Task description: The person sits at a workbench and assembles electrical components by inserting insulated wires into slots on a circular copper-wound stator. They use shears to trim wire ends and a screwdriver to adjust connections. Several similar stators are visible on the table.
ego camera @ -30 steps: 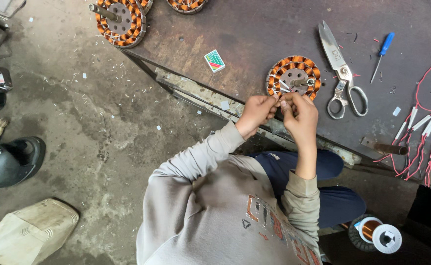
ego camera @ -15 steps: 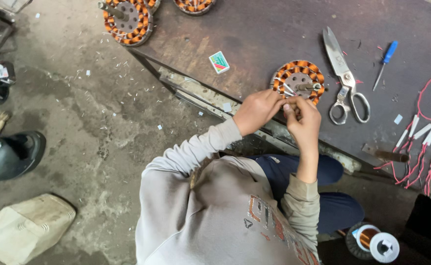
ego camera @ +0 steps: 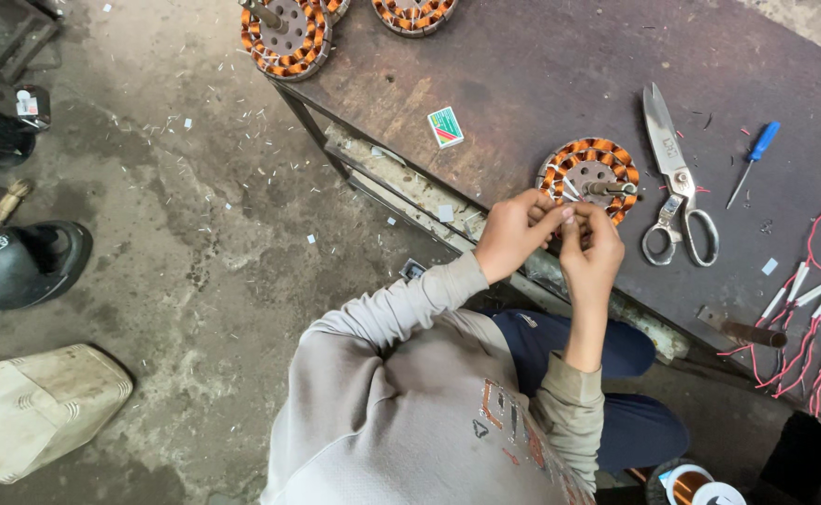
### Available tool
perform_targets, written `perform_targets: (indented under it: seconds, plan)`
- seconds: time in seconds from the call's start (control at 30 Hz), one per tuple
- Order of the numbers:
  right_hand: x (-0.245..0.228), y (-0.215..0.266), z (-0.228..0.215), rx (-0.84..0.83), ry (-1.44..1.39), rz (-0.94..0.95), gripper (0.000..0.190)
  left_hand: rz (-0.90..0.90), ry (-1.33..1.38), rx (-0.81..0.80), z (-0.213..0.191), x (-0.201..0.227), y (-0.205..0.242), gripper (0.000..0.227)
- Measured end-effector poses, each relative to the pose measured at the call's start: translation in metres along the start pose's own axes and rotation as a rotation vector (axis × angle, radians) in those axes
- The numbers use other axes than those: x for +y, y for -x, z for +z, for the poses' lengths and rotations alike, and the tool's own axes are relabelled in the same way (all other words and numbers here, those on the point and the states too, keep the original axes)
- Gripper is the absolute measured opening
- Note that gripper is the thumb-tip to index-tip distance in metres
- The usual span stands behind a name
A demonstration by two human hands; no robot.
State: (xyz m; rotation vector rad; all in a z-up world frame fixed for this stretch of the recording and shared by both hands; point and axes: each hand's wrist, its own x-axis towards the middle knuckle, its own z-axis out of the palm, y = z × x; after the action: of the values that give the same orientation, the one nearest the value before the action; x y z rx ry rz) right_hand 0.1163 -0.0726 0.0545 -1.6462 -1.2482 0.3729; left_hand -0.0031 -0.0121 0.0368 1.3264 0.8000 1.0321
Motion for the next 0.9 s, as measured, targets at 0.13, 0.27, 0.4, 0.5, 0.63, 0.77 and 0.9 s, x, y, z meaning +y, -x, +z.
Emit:
perform_targets:
  seconds: [0.13,0.27,0.4,0.5,0.63,0.77,0.9]
  plan:
    - [-0.004,0.002,-0.001,-0.079,-0.084,0.001,0.02,0.086,-0.172,0.07,-0.003,0.005,-0.005,0.024]
    - [-0.007,0.003,0.006,-0.131,-0.278,0.088,0.032,0.197,-0.289,0.121,-0.01,0.013,-0.008,0.024]
    - [-0.018,0.006,0.013,0.03,-0.11,-0.057,0.029,0.23,-0.301,0.113,-0.012,0.019,-0.011,0.025]
    - [-0.031,0.001,0.008,0.34,0.187,-0.17,0.027,0.236,-0.284,0.099,-0.014,0.02,-0.014,0.034]
    - [-0.043,-0.022,-0.01,0.272,0.369,-0.403,0.045,0.271,-0.23,0.091,-0.014,0.013,-0.017,0.035]
    - [-0.05,-0.042,-0.01,0.073,0.238,-0.391,0.034,0.269,-0.198,0.091,-0.02,0.007,-0.022,0.029]
    - [-0.056,-0.054,-0.006,0.047,0.05,-0.105,0.029,0.279,-0.209,0.128,-0.023,0.006,-0.025,0.021]
